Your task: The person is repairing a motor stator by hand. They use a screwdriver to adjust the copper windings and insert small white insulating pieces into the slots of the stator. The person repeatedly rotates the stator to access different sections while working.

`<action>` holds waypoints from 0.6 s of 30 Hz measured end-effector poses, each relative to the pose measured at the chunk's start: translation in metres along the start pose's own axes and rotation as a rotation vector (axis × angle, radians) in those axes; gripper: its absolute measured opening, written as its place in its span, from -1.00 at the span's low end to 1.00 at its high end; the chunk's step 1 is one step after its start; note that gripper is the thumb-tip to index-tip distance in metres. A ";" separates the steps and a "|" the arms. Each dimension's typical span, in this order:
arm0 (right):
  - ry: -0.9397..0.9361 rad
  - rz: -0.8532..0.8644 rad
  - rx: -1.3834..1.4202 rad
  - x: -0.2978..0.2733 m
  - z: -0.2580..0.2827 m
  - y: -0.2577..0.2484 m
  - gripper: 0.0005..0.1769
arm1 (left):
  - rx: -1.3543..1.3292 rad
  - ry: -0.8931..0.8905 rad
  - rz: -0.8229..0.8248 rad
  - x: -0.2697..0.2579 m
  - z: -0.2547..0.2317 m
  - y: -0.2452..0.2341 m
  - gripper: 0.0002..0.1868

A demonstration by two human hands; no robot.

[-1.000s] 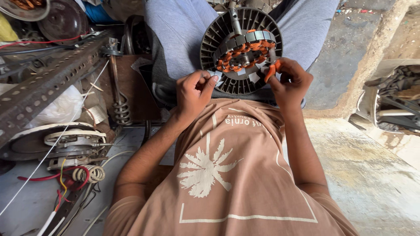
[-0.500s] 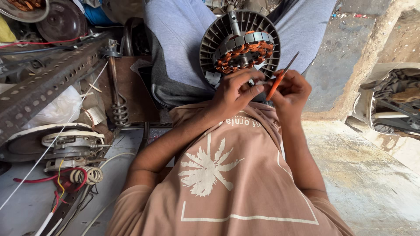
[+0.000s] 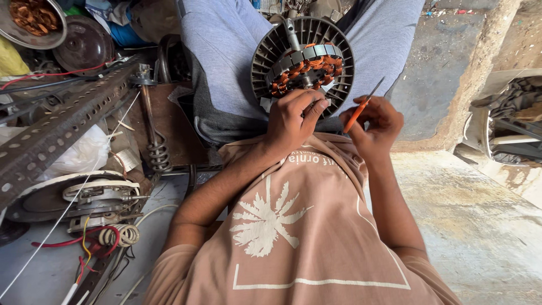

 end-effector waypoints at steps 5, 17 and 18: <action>0.152 0.146 -0.023 -0.010 0.010 0.008 -0.68 | 0.014 0.096 -0.051 0.000 -0.008 -0.004 -0.84; 0.267 0.459 0.096 -0.028 0.017 0.026 -0.58 | -0.913 -0.208 0.074 -0.023 0.030 0.024 -0.81; 0.271 0.465 0.115 -0.027 0.018 0.027 -0.59 | -0.919 -0.217 0.083 -0.024 0.030 0.023 -0.81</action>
Point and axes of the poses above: each hand's wrist, its own x-axis towards the middle knuckle, its own y-axis out of the palm, z = x × y, the point moved 6 cm from there along x, towards the middle knuckle, and after that the axes turned 4 degrees about z, right-handed, at the moved point
